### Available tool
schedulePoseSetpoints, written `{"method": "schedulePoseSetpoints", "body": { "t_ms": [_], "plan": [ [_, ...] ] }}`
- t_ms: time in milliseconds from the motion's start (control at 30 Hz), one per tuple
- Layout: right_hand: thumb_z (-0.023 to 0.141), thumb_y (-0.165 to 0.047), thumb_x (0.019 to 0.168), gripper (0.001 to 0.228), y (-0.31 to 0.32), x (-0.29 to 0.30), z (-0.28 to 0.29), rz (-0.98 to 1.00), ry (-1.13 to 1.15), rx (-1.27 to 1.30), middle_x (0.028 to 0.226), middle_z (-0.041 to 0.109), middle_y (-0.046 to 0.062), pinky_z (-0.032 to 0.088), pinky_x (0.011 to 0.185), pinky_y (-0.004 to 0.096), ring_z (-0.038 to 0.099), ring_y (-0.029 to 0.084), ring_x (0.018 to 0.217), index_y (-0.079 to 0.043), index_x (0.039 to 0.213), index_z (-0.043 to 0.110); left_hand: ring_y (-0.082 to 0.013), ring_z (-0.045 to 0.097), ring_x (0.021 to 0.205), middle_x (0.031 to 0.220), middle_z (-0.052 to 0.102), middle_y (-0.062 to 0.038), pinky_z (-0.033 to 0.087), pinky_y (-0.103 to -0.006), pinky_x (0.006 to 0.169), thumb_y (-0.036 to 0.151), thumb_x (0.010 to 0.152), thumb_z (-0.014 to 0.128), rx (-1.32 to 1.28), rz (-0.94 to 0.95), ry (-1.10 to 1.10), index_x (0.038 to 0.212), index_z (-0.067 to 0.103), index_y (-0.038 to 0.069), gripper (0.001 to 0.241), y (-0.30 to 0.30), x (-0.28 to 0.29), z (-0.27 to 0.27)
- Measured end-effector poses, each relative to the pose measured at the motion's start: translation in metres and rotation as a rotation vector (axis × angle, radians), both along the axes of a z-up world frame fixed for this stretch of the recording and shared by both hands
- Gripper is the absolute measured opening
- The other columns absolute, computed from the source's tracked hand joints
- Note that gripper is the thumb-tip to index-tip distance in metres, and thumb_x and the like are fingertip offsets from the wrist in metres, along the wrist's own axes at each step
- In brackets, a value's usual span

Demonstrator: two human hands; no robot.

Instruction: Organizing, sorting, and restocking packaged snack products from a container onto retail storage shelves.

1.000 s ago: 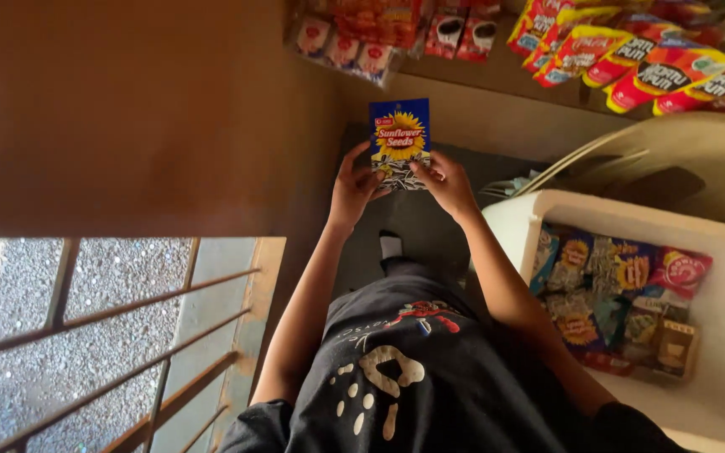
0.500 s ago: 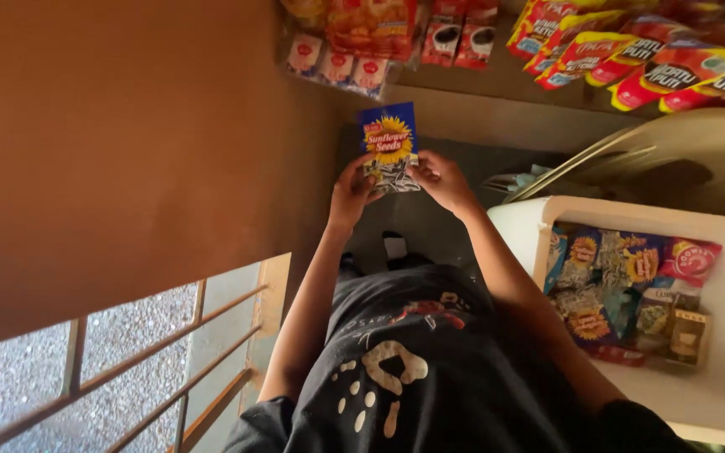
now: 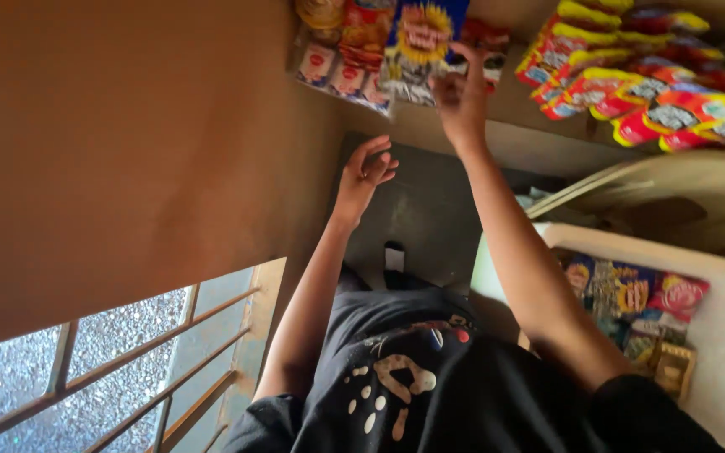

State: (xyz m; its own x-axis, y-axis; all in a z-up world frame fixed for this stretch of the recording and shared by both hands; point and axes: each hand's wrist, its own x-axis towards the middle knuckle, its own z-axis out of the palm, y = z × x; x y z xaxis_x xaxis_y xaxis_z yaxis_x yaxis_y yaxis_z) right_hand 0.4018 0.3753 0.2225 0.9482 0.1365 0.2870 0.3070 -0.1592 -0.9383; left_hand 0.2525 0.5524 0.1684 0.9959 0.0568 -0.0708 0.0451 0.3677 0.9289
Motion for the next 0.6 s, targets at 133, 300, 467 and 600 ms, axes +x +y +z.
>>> {"method": "schedulePoseSetpoints", "body": {
  "t_ms": [133,300,467,600],
  "plan": [
    [0.074,-0.001,0.104,0.033,0.037,0.095,-0.045,0.071,-0.164,-0.040,0.091,0.066,0.000,0.047,0.066,0.022,0.064,0.005,0.081,-0.011,0.132,0.061,-0.0207,0.070,0.111,0.139,0.060,-0.014,0.060,-0.0353,0.094,0.031,0.104,0.063,0.048,0.031,0.057,0.145,0.052,0.005,0.050,0.010,0.007,-0.009],
    [0.078,-0.008,0.094,0.033,0.055,0.099,-0.031,0.052,-0.450,-0.498,0.119,0.070,0.014,0.051,0.096,0.046,0.065,0.029,0.112,-0.015,0.125,0.069,-0.0205,0.071,0.110,0.137,0.060,-0.014,0.061,-0.0365,0.094,0.030,0.102,0.063,0.099,0.031,0.098,0.145,0.053,0.007,0.050,0.013,0.015,-0.028],
    [0.080,-0.014,0.089,0.046,0.047,0.079,-0.041,-0.110,-0.561,-0.677,0.138,0.054,0.022,0.027,0.112,0.061,0.044,0.042,0.132,-0.017,0.133,0.068,-0.0197,0.069,0.106,0.138,0.055,-0.010,0.061,-0.0376,0.089,0.026,0.098,0.069,0.073,0.004,0.123,0.147,0.046,0.011,0.056,0.005,0.045,-0.056],
    [0.078,-0.011,0.096,0.047,0.007,0.080,-0.045,-0.240,-0.517,-0.555,0.149,0.045,0.020,0.030,0.121,0.058,0.040,0.041,0.142,-0.018,0.140,0.064,-0.0211,0.066,0.093,0.121,0.058,-0.012,0.059,-0.0373,0.077,0.023,0.098,0.070,-0.169,0.054,0.141,0.152,0.038,0.020,0.064,-0.008,0.099,-0.100]
  ]
}}
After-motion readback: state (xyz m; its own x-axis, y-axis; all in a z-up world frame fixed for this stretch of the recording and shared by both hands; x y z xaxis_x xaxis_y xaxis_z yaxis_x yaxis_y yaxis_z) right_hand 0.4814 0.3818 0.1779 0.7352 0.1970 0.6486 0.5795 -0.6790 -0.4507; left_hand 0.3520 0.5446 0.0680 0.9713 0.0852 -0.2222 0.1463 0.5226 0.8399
